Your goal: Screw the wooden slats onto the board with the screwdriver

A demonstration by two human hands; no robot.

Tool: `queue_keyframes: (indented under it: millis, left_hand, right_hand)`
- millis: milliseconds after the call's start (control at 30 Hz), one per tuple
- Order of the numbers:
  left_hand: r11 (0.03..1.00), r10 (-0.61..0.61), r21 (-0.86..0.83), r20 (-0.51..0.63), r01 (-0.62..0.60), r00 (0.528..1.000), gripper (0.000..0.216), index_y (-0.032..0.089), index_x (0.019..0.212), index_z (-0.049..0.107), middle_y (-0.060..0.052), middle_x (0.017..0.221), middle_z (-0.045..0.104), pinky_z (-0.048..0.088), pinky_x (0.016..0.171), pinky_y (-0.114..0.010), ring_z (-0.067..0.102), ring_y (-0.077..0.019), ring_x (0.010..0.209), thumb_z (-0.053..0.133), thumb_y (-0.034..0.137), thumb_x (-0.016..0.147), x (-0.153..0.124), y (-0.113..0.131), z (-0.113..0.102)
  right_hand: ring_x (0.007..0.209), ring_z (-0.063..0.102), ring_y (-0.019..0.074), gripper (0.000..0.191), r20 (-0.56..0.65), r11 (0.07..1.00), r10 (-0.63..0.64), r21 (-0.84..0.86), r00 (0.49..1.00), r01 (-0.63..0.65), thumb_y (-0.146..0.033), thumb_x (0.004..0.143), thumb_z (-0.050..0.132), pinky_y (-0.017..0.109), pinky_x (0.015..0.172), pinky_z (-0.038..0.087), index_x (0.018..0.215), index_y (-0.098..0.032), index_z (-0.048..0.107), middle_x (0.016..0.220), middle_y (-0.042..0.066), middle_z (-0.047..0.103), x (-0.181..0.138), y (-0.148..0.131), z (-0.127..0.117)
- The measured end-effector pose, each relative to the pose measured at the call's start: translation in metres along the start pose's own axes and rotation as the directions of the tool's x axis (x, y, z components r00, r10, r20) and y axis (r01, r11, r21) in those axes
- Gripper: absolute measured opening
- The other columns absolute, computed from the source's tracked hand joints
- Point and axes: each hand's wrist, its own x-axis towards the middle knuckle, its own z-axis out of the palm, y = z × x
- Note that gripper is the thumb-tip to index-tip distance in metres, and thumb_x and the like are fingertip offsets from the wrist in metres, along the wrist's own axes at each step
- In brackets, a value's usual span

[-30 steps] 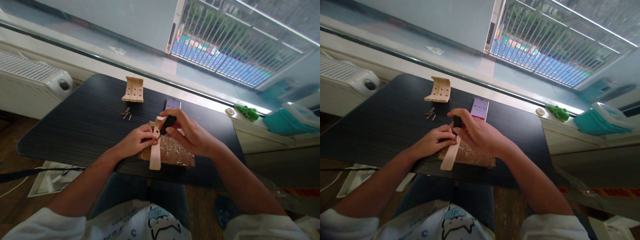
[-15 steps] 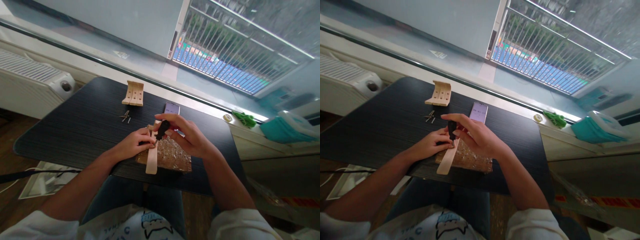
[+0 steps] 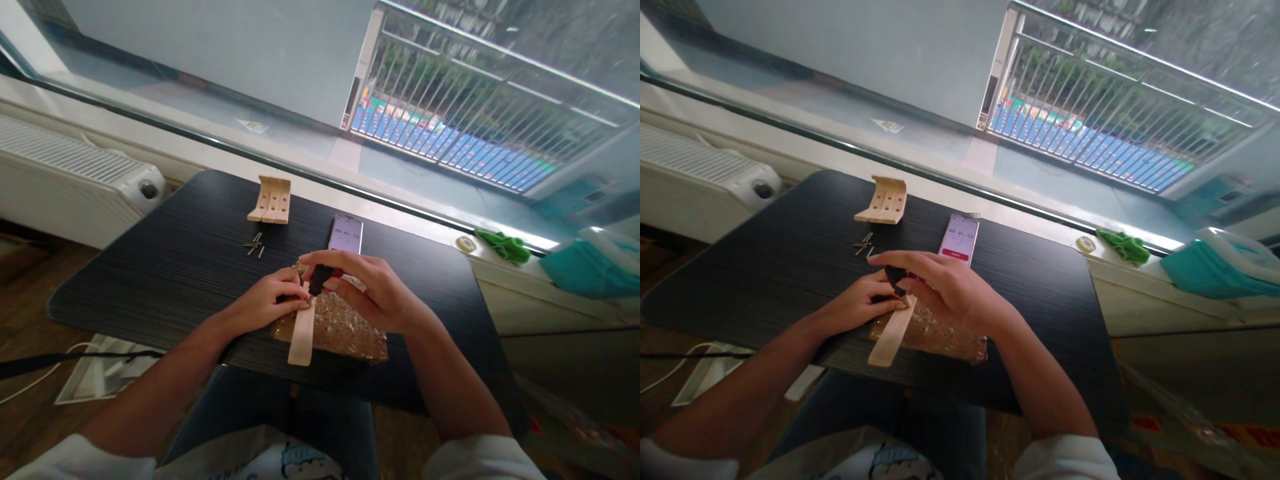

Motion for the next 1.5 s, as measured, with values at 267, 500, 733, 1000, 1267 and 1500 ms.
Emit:
queue_keyframes:
  millis: [267, 500, 733, 1000, 1267, 1500]
  left_hand:
    - [1.000, -0.020, 0.011, -0.012, 0.020, 1.000, 0.017, 0.021, 0.088, 0.073, -0.003, 0.090, 0.059, 0.047, 0.086, -0.031, 0.057, -0.0180, 0.090, 0.060, 0.031, 0.086, -0.0006, 0.0001, 0.0018]
    - [0.999, -0.043, 0.029, -0.012, 0.043, 0.999, 0.021, 0.020, 0.087, 0.074, -0.003, 0.090, 0.059, 0.048, 0.083, -0.030, 0.057, -0.0183, 0.089, 0.059, 0.034, 0.086, -0.0010, 0.0024, 0.0019]
    - [0.999, -0.039, 0.019, -0.014, 0.039, 0.999, 0.023, 0.019, 0.085, 0.073, -0.003, 0.091, 0.059, 0.047, 0.086, -0.031, 0.057, -0.0194, 0.092, 0.059, 0.037, 0.086, -0.0007, 0.0043, 0.0013]
    - [0.999, -0.032, 0.017, -0.017, 0.033, 0.999, 0.021, 0.020, 0.083, 0.073, -0.003, 0.091, 0.060, 0.047, 0.085, -0.031, 0.058, -0.0190, 0.091, 0.059, 0.035, 0.086, -0.0013, 0.0042, 0.0016]
    - [0.999, -0.032, 0.019, -0.008, 0.032, 0.999, 0.022, 0.020, 0.088, 0.074, -0.004, 0.092, 0.059, 0.047, 0.084, -0.031, 0.058, -0.0191, 0.091, 0.058, 0.035, 0.087, -0.0012, 0.0027, 0.0011]
    - [0.999, -0.035, 0.016, -0.009, 0.036, 0.999, 0.021, 0.020, 0.085, 0.074, -0.004, 0.092, 0.060, 0.046, 0.085, -0.031, 0.058, -0.0197, 0.092, 0.058, 0.034, 0.087, -0.0017, 0.0021, 0.0022]
  right_hand:
    - [0.103, 0.063, 0.0141, 0.034, -0.008, 0.998, 0.034, -0.046, 0.999, -0.034, -0.015, 0.093, 0.042, 0.029, 0.089, 0.051, 0.125, -0.017, 0.052, 0.117, 0.008, 0.066, -0.0015, -0.0026, -0.0006]
    - [0.098, 0.064, 0.0131, 0.032, -0.023, 0.997, 0.063, -0.051, 0.998, -0.065, -0.019, 0.092, 0.044, 0.027, 0.086, 0.050, 0.123, -0.017, 0.054, 0.112, 0.007, 0.067, -0.0019, -0.0015, -0.0010]
    - [0.080, 0.063, 0.0099, 0.030, -0.065, 0.994, 0.078, -0.071, 0.995, -0.083, -0.025, 0.092, 0.047, 0.024, 0.076, 0.050, 0.121, -0.018, 0.054, 0.103, 0.004, 0.068, -0.0028, 0.0015, 0.0008]
    - [0.070, 0.059, 0.0067, 0.026, -0.121, 0.994, 0.047, -0.093, 0.992, -0.058, -0.023, 0.090, 0.053, 0.021, 0.070, 0.048, 0.115, -0.017, 0.056, 0.094, 0.002, 0.068, -0.0036, 0.0035, 0.0028]
    - [0.070, 0.059, 0.0074, 0.024, -0.146, 0.985, 0.102, -0.127, 0.984, -0.121, -0.027, 0.088, 0.056, 0.021, 0.069, 0.048, 0.110, -0.017, 0.058, 0.089, 0.001, 0.067, -0.0035, 0.0035, 0.0020]
    - [0.068, 0.059, 0.0072, 0.021, -0.178, 0.985, 0.076, -0.139, 0.981, -0.102, -0.028, 0.087, 0.058, 0.020, 0.066, 0.048, 0.105, -0.018, 0.058, 0.085, 0.000, 0.067, -0.0039, 0.0064, 0.0047]
